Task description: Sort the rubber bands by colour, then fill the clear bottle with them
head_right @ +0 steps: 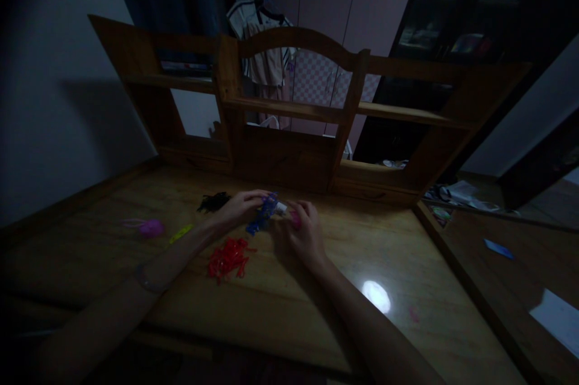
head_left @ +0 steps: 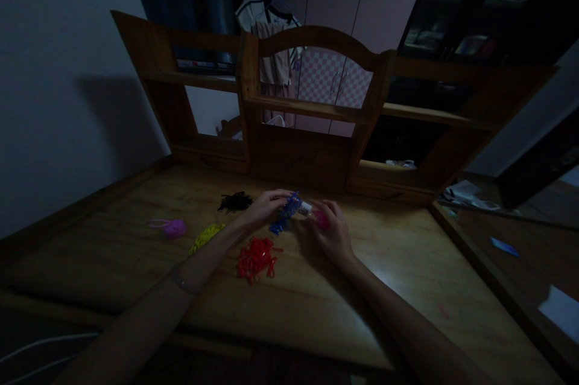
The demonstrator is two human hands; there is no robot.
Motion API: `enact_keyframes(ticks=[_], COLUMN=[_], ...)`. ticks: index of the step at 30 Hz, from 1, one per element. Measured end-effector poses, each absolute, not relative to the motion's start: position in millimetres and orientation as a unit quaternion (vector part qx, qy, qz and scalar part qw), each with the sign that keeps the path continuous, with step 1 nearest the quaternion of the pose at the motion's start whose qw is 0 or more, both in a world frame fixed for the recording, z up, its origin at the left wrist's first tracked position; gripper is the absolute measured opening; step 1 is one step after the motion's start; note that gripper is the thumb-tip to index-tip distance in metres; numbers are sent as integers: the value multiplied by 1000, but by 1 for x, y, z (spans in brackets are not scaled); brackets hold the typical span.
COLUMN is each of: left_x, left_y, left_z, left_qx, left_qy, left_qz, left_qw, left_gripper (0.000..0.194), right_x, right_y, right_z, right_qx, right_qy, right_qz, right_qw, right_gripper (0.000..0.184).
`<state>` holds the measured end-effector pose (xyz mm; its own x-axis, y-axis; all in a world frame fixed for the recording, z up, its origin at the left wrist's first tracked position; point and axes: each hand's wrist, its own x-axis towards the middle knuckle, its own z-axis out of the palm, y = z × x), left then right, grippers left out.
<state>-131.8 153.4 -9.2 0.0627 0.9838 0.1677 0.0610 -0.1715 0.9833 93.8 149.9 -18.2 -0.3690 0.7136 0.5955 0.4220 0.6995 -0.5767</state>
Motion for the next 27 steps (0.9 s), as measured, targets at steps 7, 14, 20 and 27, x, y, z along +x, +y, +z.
enact_keyframes(ticks=[7,14,20,27], left_x=[-128,-128,-127,-128], left_y=[149,151,148,145], left_z=[-1,-2,-2,1], left_qx=[588,587,612,635], left_qy=[406,422,450,493], left_qz=[545,589,590,549], left_qw=[438,361,273,227], left_gripper=[30,34,15,18], right_x=[93,91,91,91], right_y=[150,146,147,148], right_z=[-18,-16,-17,-18], right_qx=[-335,-326,-328,-335], right_qy=[-808,-812,-804,-792], right_qz=[162,169,181,192], right_qw=[456,454,462,473], right_gripper=[39,40,40,40])
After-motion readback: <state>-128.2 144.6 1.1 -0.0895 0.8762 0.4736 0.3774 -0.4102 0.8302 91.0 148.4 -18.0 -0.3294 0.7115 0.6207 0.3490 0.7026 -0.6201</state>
